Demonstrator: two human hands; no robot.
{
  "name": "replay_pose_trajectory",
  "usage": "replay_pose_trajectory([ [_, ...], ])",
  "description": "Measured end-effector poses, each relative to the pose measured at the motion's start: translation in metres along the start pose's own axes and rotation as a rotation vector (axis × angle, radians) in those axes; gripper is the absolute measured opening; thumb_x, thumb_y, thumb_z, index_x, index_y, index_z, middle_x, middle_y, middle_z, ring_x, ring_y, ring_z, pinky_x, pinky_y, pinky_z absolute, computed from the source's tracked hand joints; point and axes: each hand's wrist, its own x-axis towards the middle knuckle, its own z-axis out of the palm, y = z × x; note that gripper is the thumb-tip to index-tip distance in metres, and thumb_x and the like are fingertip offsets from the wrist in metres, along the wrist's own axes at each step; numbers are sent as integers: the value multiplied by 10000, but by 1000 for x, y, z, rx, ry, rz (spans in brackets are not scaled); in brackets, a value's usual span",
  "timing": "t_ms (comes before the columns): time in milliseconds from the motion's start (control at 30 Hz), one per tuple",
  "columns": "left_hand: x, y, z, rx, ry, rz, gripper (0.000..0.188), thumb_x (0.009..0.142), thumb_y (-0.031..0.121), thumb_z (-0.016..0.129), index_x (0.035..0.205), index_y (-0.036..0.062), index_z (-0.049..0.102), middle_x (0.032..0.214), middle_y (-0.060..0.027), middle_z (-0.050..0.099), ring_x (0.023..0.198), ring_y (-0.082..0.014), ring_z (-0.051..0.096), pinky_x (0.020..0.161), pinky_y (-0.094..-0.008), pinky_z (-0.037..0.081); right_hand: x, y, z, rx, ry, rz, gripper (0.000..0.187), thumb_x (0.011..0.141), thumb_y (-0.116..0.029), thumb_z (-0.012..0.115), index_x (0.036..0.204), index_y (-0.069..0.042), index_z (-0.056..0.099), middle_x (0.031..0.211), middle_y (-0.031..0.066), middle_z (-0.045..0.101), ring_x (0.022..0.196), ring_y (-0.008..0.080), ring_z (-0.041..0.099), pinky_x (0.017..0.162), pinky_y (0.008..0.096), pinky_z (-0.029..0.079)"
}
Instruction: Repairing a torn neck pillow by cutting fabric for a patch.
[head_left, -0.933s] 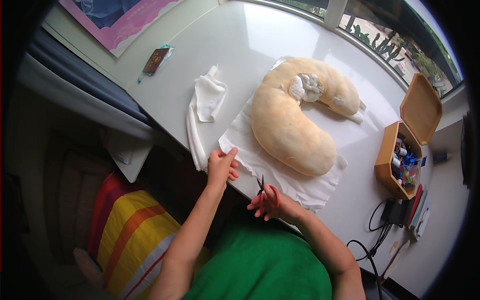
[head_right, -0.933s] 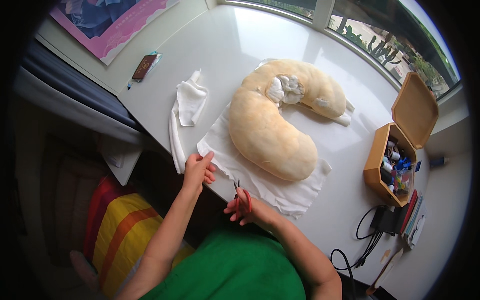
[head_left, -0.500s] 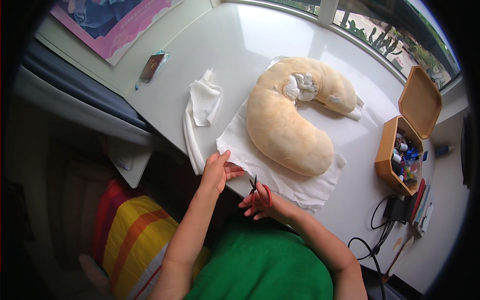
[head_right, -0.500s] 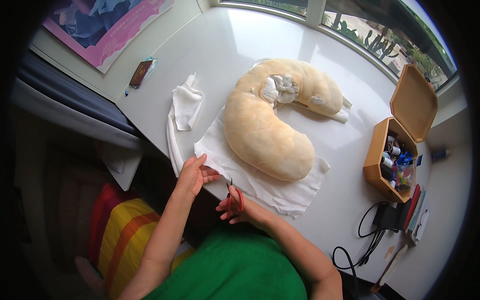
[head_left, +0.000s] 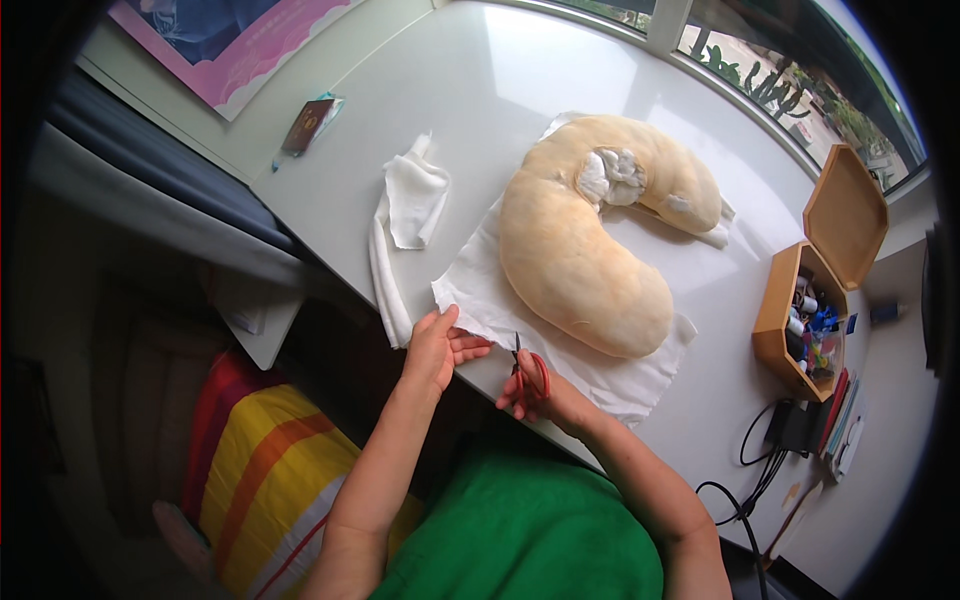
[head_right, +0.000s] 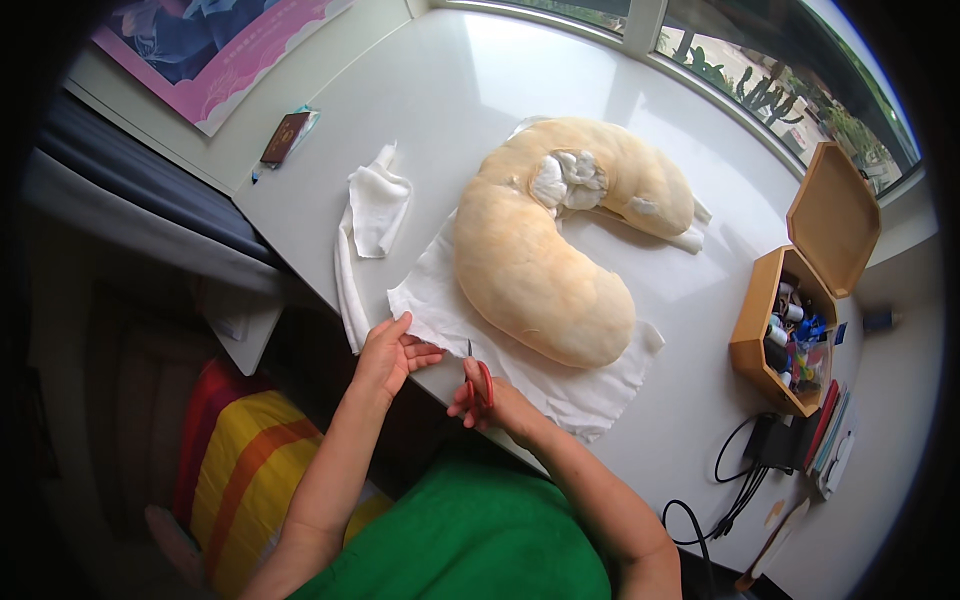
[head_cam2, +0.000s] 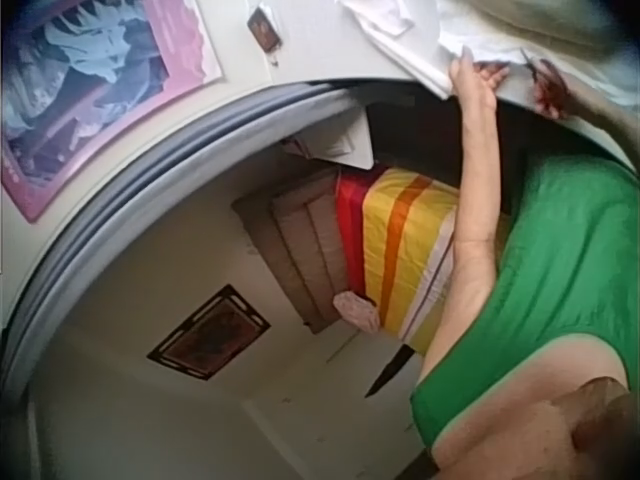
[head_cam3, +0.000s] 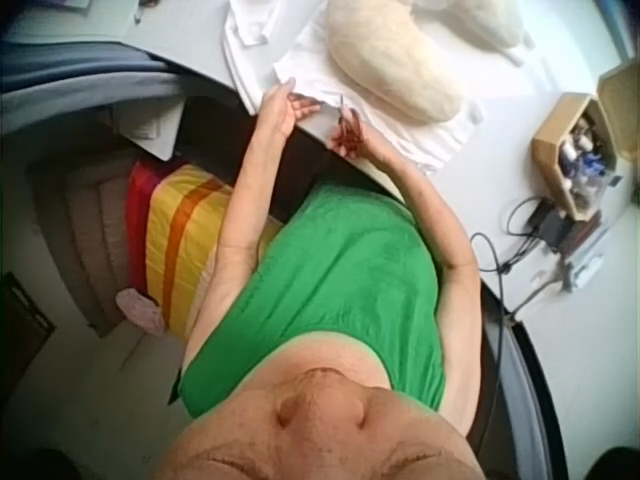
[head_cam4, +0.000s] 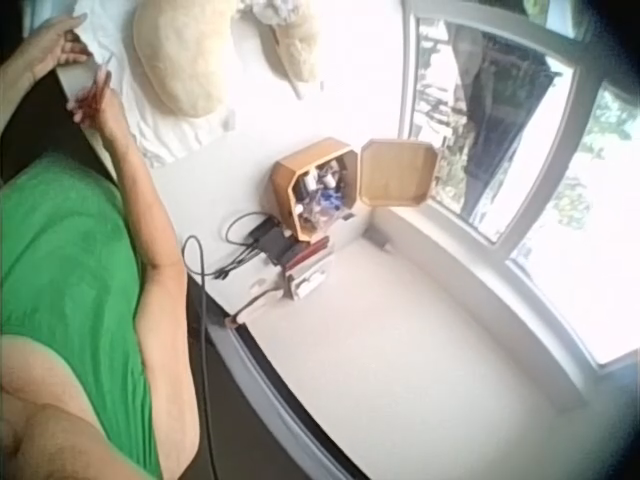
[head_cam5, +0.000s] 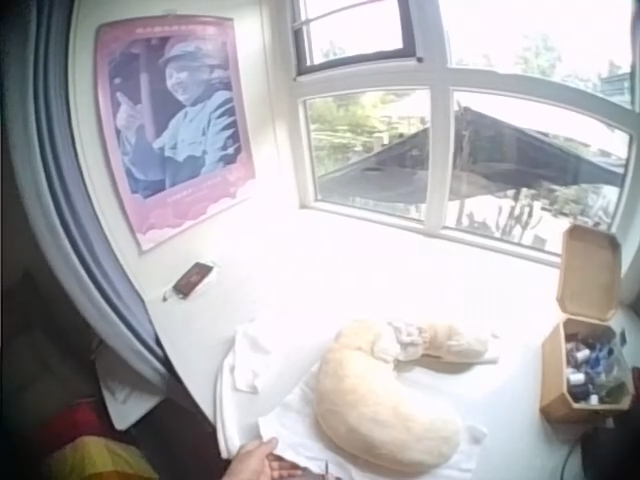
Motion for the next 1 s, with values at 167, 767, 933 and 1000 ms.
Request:
replay_pose_trajectory([
  [167,-6,-3,9,11,28,-1,322,975,297,605,1051,3,497,895,-179,652,836,-349,714,679,-430,612,-5,-3,0,-83,67,-66,746,944,-724,357,901,-25,613,802,89,691,613,130,583,552,261,450],
  [767,-14,-22,30,205,115,-10,180,863,74,689,1010,32,595,927,-77,680,709,-179,691,459,-230,465,-5,-15,-4,-132,-2,0,763,929,-751,341,849,-45,619,746,72,654,596,138,547,566,269,423],
  [933,-11,-27,26,158,84,2,192,863,47,677,1039,45,601,935,-73,678,710,-190,700,479,-242,515,-8,-18,-3,-153,42,-11,733,922,-749,383,793,-63,609,691,46,603,582,120,527,537,258,402],
  [1000,-10,-28,25,153,84,4,192,863,42,675,1040,44,600,940,-73,677,710,-192,701,480,-246,520,-10,-19,-2,-141,63,-3,713,920,-742,409,780,-71,604,667,35,584,576,111,523,522,252,393],
])
